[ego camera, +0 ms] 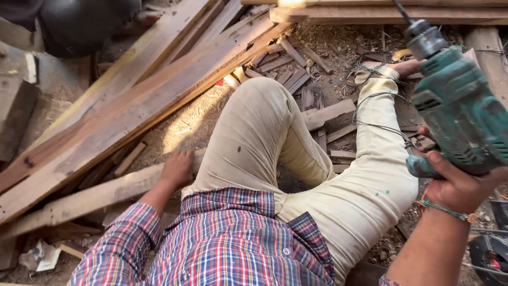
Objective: The recorder is seen manipulating a power drill and handling wood planks in a workshop environment.
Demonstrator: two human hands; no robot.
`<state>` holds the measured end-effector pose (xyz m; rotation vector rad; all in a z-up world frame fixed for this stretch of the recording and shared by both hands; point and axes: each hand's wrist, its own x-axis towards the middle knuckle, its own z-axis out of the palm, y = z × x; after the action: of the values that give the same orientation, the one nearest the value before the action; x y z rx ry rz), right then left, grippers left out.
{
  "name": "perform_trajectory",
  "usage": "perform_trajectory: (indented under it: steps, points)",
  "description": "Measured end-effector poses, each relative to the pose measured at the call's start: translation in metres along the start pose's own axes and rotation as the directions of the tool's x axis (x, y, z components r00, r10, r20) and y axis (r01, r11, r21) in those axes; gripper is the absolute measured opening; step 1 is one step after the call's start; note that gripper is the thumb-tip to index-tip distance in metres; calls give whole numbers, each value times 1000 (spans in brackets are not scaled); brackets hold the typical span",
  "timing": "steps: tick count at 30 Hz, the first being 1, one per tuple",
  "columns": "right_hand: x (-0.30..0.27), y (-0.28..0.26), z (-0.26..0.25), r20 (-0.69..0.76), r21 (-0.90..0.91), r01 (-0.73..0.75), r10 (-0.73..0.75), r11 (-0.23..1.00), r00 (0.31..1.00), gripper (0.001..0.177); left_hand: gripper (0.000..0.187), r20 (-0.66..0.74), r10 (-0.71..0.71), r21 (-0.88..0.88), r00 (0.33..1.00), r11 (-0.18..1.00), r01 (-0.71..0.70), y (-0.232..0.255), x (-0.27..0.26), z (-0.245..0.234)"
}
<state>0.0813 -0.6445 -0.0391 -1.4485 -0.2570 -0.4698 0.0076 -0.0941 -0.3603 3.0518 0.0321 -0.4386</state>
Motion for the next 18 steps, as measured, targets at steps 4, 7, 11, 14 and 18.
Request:
perform_trajectory:
  steps: [4, 7, 11, 14, 18]
  points:
    - [7, -10, 9, -9, -122, -35, 34, 992, 999, 47, 71, 59, -23, -3, 998, 1000, 23, 17, 3, -29]
    - [19, -14, -3, 5, -356, -101, 109, 929, 994, 44, 76, 45, 3, -1, 999, 1000, -3, 15, 3, -27]
    - [40, -7, -24, 33, -517, -177, 226, 838, 974, 40, 81, -3, 20, -4, 1000, 1000, -20, 7, 1, -19]
    - [52, 8, -43, 13, -705, -231, 338, 671, 941, 38, 80, 29, 33, 7, 999, 999, -33, 5, 2, -17]
    - [65, 19, -44, 11, -893, -174, 407, 415, 913, 44, 74, 9, 82, -2, 997, 997, -82, -2, 10, -8]
